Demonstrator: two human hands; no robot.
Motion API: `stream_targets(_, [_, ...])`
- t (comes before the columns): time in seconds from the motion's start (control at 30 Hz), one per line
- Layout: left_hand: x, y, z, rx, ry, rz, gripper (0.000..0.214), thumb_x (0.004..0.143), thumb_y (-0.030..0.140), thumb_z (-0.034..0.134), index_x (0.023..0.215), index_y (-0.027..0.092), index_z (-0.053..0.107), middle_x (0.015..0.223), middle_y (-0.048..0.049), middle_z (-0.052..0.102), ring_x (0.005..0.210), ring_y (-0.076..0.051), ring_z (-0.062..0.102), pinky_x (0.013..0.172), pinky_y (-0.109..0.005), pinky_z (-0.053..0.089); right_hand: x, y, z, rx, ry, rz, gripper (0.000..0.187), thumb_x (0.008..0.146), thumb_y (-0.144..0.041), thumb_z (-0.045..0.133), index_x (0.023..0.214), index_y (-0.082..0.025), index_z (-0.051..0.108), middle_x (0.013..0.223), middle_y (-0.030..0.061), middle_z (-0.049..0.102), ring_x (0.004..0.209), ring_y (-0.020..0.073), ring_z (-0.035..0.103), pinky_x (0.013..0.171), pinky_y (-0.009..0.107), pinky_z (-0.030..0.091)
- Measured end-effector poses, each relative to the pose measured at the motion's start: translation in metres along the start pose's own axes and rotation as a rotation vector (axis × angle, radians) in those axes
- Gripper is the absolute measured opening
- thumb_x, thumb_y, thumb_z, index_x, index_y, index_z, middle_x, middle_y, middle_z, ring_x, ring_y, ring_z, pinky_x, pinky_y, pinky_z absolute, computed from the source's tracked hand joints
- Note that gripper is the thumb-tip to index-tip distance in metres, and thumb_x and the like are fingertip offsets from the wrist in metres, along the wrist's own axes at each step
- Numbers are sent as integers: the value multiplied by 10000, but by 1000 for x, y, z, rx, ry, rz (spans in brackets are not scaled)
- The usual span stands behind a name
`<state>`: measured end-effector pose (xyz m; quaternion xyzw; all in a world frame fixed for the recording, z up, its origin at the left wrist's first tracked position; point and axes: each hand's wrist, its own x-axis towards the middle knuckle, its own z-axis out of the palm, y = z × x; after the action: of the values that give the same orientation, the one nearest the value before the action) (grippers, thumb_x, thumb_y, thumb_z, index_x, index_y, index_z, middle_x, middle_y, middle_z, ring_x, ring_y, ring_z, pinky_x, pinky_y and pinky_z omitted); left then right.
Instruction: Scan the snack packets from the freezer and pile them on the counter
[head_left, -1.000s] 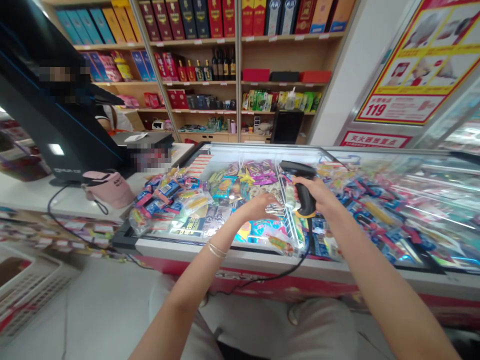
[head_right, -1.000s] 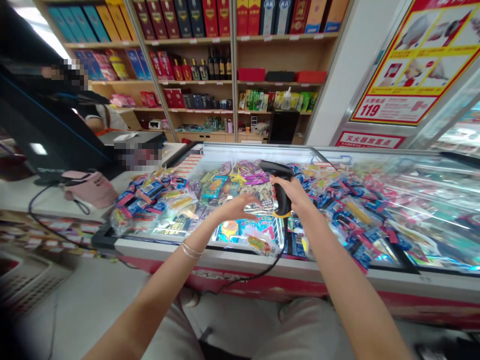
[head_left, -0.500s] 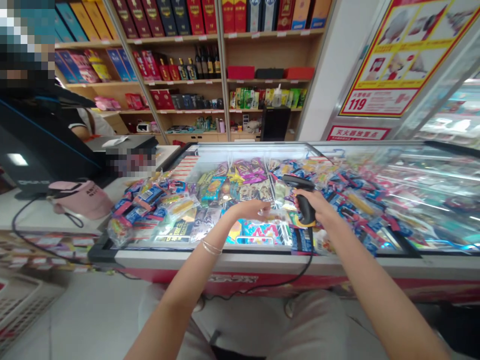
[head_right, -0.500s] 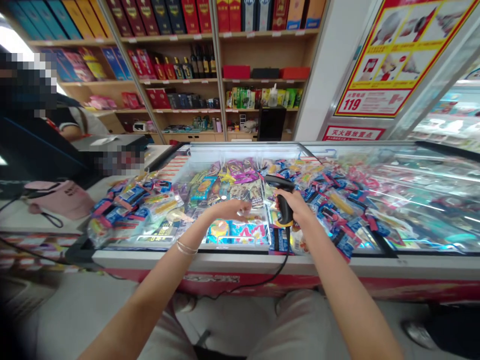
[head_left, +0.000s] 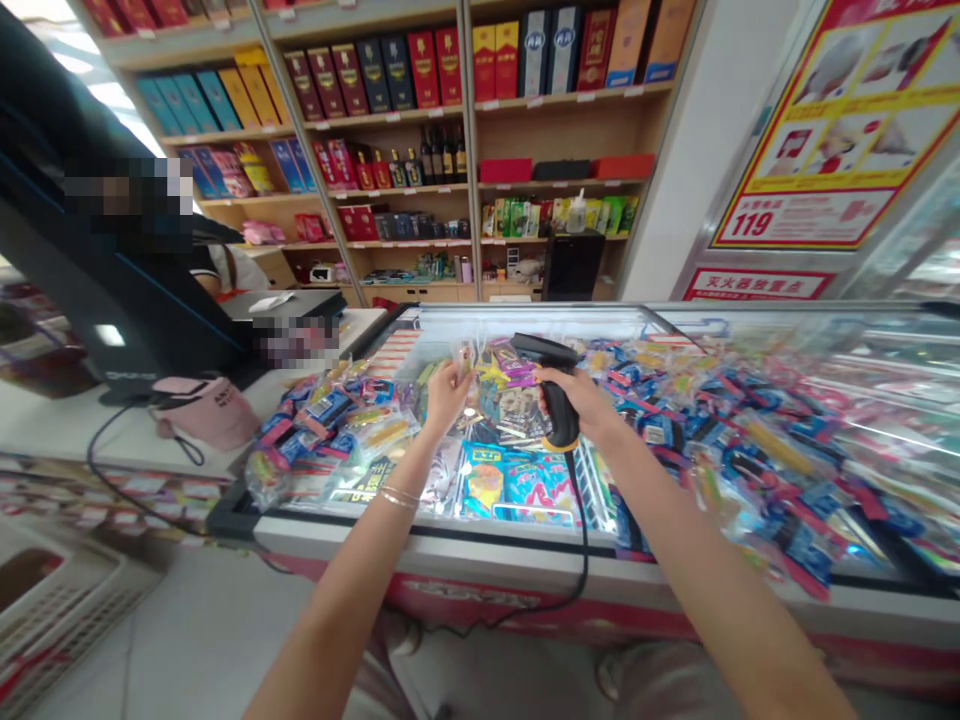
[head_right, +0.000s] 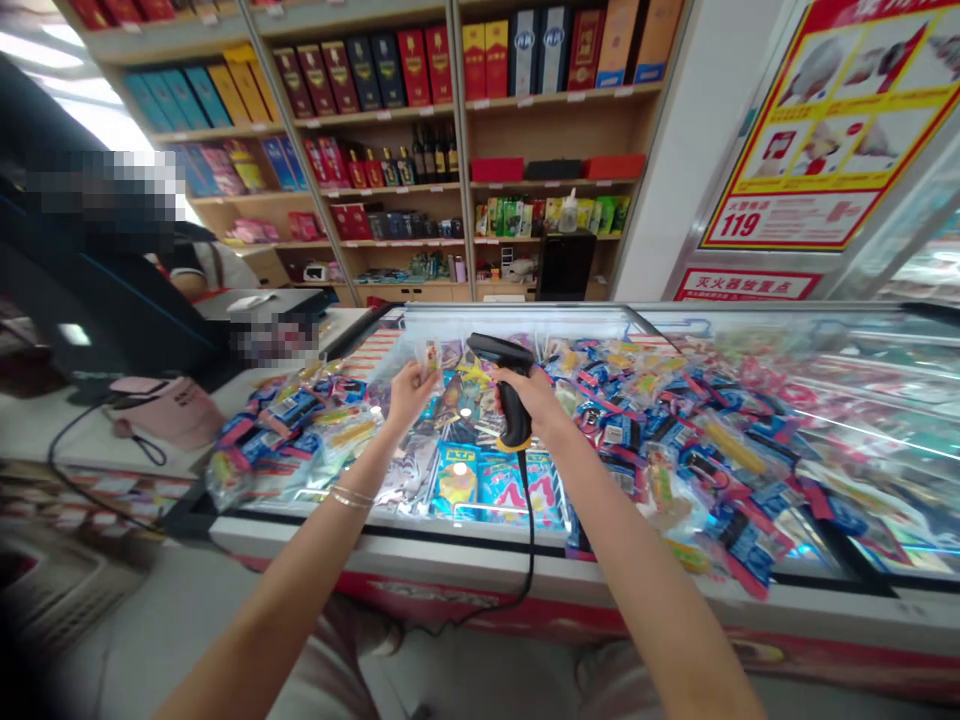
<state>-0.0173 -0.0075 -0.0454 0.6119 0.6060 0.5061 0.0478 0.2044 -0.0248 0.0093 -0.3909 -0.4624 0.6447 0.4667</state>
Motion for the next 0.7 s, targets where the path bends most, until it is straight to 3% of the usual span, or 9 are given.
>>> stream_targets(0.1, [-9,-7,-4,-7,-48,20,334,787,308,568,513,181,425,693,-7,534,674,-125,514,691,-252,414,8,20,11,11,-56,9,156,664,-249,710,696,-160,586,479,-13,575,374,109,512,375,217,437])
stream_targets(0.23, [-16,-10,6,-24,-84,32,359,792,313,569,491,184,422,716,-21,554,664,-131,527,686,-268,423,10,39,6,-23,38,57,161,645,-250,720,667,-161,588,460,-18,566,363,106,506,360,211,421])
stream_targets(0.4, [-18,-9,16,-17,-104,85,394,795,308,567,470,188,379,739,-33,553,690,-139,544,686,-270,417,7,38,2,-112,81,48,140,654,-228,709,617,-160,593,446,-9,563,363,114,510,352,218,424])
stream_targets(0.7, [-19,-10,13,-29,-73,98,434,794,324,564,461,196,316,707,-30,534,677,-138,536,684,-277,416,7,36,3,-124,75,49,143,651,-240,710,604,-151,608,451,-2,569,358,119,515,360,227,432])
